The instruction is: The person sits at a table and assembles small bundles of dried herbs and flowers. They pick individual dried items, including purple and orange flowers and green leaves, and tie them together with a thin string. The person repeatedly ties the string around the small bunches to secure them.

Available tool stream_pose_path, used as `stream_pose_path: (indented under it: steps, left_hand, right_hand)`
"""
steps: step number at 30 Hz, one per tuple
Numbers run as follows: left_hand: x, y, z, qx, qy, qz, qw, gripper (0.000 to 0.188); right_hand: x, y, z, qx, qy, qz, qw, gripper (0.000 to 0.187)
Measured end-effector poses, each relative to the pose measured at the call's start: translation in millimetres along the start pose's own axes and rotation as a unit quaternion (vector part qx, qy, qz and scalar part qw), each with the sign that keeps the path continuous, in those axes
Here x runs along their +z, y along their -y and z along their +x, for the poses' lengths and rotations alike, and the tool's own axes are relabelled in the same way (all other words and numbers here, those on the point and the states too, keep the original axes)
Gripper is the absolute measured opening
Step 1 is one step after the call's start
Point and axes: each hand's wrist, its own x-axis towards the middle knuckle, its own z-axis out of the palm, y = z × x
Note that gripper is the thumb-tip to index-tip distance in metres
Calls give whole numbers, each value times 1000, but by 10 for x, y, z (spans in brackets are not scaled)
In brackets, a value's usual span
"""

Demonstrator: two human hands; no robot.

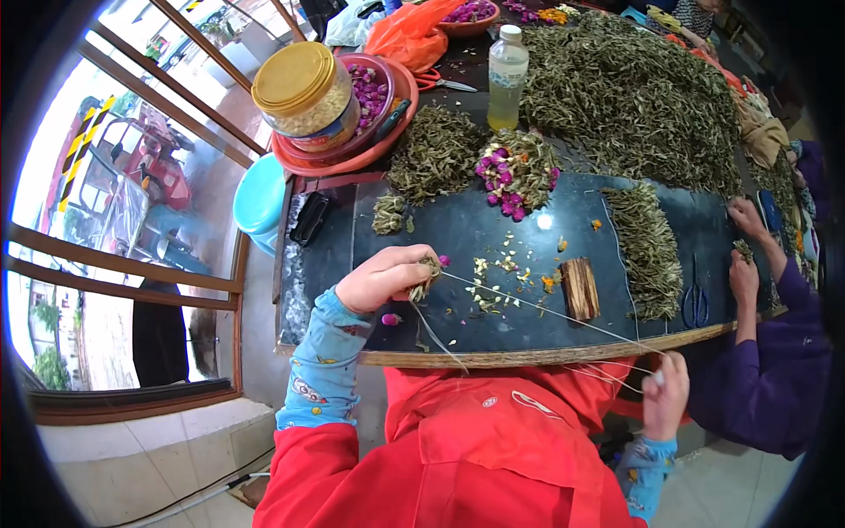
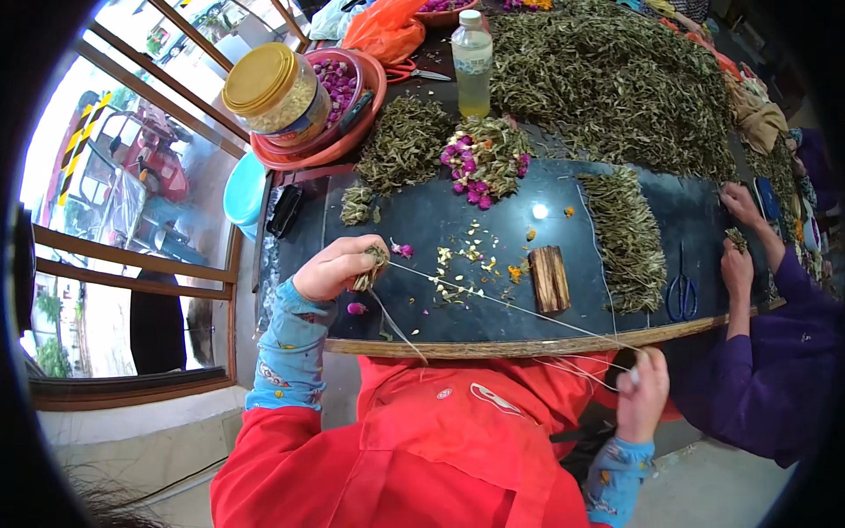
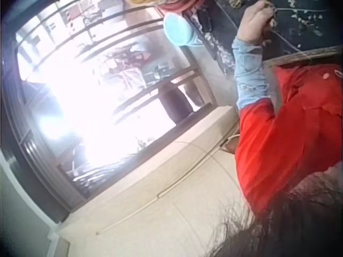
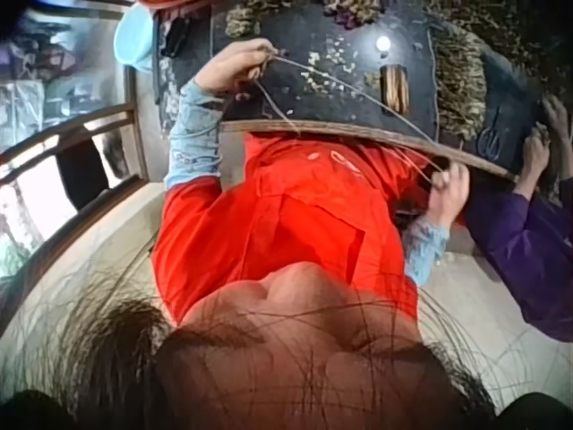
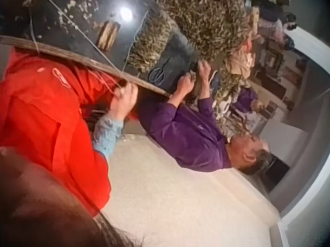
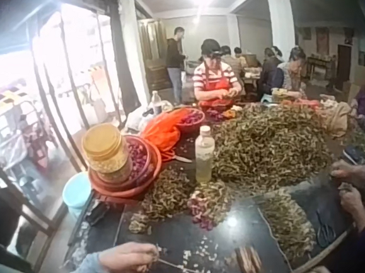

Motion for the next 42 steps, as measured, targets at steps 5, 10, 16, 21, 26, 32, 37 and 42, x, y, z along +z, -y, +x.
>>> stream_pose_path:
  steps: [5,10,16,21,26,32,37,42]
  left_hand:
    - [-130,-8,-100,-24,-49,37,998,24]
    - [-301,-56,-187,-12,-47,85,995,25]
    - [-37,-90,-153,-74,-92,34,992,22]
    - [607,-127,326,205,144,139,958,22]
    - [1230,-289,835,68,250,52,965,31]
    - [1368,-149,1095,-73,46,-82,993,38]
    - [1557,303,1475,-27,-91,-109,989,34]
    - [1623,533,1597,78,-180,84,977,37]
  right_hand:
    - [-928,-196,-13,-10,-158,-23,987,9]
    - [-1953,-668,34,41,-242,-55,968,13]
    - [-912,-515,-51,-68,-84,-607,788,25]
    - [328,107,-149,-326,18,-565,758,18]
    - [1285,-3,-139,-268,162,-278,908,27]
    - [1305,-173,103,-87,167,-208,960,13]
    - [1318,-266,713,-216,108,-362,900,13]
    - [1330,-404,1026,-232,122,-392,882,13]
